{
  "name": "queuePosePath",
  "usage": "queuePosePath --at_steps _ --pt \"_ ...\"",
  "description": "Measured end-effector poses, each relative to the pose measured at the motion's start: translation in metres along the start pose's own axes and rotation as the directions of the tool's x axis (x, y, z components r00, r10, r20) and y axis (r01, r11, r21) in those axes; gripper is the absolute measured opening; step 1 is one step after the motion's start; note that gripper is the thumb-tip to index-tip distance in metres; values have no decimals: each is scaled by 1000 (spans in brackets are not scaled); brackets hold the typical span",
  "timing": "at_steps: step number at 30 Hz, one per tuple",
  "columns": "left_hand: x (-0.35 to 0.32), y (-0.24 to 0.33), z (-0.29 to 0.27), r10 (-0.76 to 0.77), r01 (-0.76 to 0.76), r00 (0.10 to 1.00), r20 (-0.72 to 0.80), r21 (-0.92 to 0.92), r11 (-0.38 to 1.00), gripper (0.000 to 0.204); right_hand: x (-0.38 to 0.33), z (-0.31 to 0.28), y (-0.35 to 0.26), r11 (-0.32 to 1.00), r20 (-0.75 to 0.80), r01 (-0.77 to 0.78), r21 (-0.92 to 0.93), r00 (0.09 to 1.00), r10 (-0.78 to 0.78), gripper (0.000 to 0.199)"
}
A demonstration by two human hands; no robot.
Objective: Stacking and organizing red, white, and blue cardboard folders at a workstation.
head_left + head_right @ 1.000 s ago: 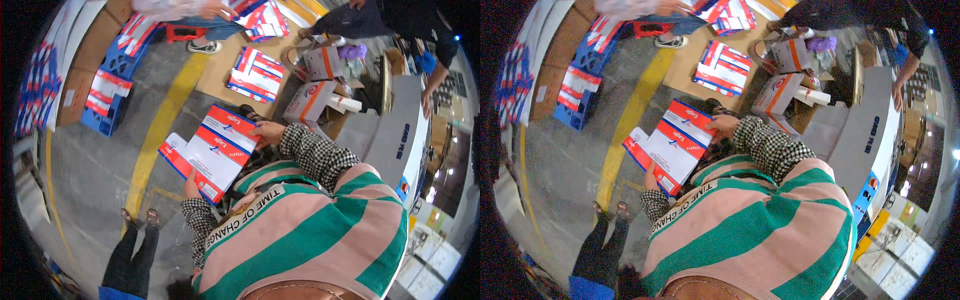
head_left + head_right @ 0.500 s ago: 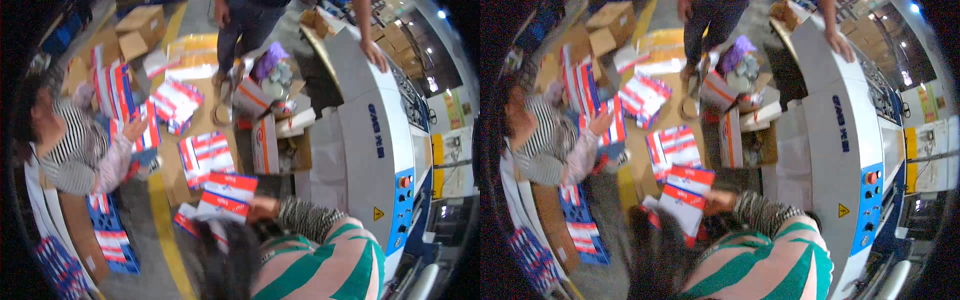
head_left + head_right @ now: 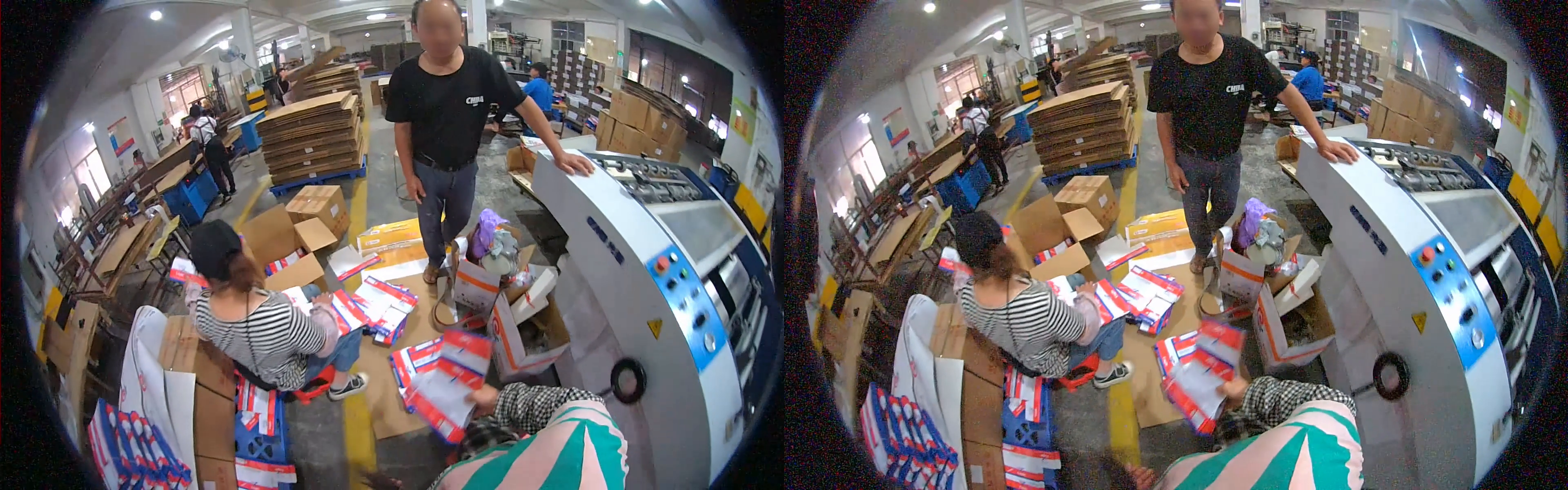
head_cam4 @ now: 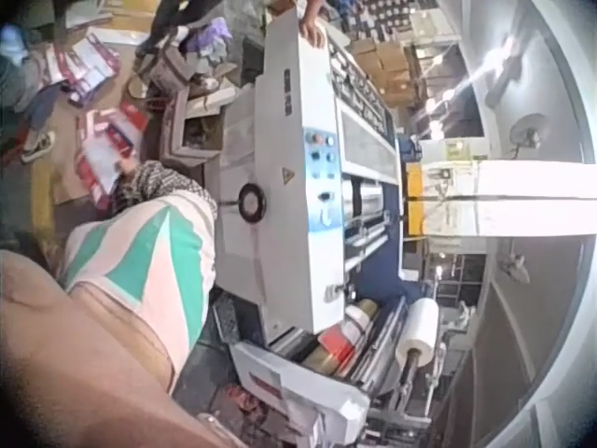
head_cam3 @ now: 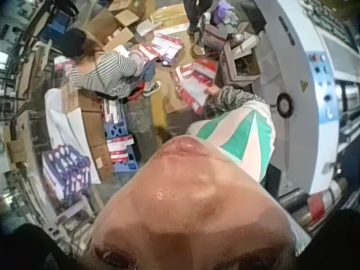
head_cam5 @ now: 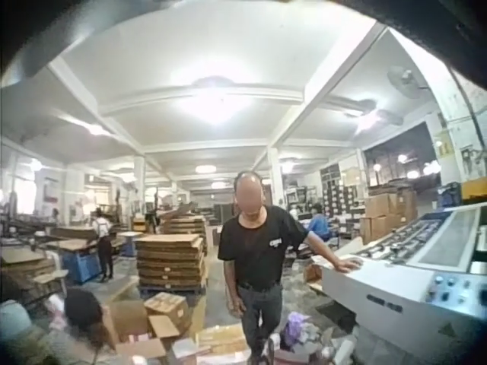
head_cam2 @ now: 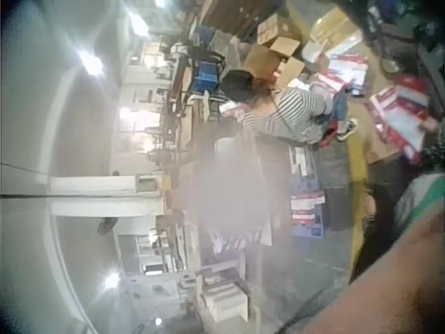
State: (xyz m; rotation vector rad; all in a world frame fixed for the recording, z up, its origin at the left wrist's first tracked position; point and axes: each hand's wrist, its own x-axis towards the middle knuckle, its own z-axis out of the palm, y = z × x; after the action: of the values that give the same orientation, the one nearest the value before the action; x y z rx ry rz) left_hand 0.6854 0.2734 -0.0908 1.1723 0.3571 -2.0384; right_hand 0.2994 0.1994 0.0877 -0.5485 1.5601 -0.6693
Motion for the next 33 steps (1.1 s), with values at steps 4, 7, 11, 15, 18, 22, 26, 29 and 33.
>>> queuePosePath --at_steps 4,7,11,15,18,22,26,29,33 --pt "-105 -19 -13 86 -38 981 -171 269 962 44 43 -87 142 974 -339 134 -182 921 -191 37" --pt "-150 -9 8 372 -232 913 -170 533 813 44 -87 -73 119 492 -239 -89 -866 938 -251 37" --pt "-171 5 17 382 -239 920 -87 649 722 39 -127 -97 266 491 -450 385 781 893 16 42" --pt "-172 11 -29 287 -89 947 -142 746 660 34 -171 -87 375 777 -349 -2 630 893 285 44" --pt "-162 9 -44 242 -19 955 -171 779 627 36 -197 -44 391 388 -386 254 886 868 314 44" --pt "-128 -1 -53 150 109 963 -225 831 546 42 -173 -26 436 406 -417 215 888 747 517 47" --pt "-104 22 -53 -49 253 965 -257 872 419 47 -103 -24 467 350 -369 198 915 761 534 43" --pt "-67 60 -91 -204 369 929 -308 780 506 50 -62 -24 461 325 -330 175 930 787 522 38" --pt "-119 4 -65 -205 245 969 -140 673 698 31 -23 -16 433 369 -307 123 921 812 496 33"
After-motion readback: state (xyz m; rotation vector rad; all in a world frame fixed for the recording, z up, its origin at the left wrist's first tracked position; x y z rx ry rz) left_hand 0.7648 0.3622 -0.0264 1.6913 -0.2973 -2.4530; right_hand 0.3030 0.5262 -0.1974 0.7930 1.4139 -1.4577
